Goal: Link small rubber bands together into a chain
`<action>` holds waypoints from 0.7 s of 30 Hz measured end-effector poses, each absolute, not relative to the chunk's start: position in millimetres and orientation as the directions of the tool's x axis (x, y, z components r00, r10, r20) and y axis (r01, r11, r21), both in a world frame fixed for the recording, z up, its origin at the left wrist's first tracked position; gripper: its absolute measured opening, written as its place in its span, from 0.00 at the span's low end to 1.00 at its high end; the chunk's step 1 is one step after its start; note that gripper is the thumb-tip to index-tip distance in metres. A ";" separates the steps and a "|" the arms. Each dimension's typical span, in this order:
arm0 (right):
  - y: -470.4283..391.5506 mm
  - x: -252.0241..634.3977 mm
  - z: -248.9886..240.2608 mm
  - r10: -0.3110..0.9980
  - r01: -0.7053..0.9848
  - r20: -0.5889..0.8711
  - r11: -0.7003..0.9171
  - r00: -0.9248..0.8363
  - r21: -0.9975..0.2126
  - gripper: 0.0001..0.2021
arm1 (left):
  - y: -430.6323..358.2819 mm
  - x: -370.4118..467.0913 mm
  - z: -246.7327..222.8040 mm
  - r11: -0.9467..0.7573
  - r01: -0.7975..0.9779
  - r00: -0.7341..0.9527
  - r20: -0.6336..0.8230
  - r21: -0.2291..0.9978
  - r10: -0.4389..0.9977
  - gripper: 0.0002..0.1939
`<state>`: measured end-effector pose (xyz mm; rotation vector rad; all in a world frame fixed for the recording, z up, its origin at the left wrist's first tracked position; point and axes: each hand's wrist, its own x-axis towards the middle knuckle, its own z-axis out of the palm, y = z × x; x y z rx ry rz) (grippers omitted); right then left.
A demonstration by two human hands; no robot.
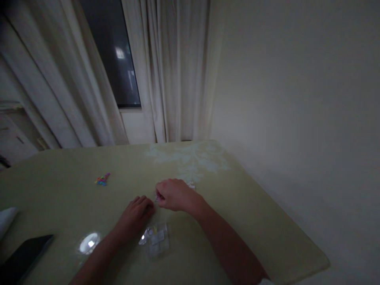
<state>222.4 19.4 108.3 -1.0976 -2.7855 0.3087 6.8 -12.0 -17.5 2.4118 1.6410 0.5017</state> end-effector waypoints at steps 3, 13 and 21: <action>19.3 221.4 109.4 0.686 0.664 0.019 0.710 -0.727 -0.234 0.03 | -8.8 4.6 -20.8 -0.361 0.840 0.324 0.160 0.404 0.932 0.06; 22.4 214.0 101.5 0.695 0.673 0.050 0.710 -0.718 -0.207 0.06 | -11.0 2.0 -8.5 -0.480 0.524 0.222 0.431 0.704 0.875 0.08; 25.2 207.1 91.3 0.663 0.618 0.096 0.733 -0.743 -0.283 0.06 | -18.6 5.4 -0.8 -0.442 0.377 -0.037 0.490 0.814 0.871 0.07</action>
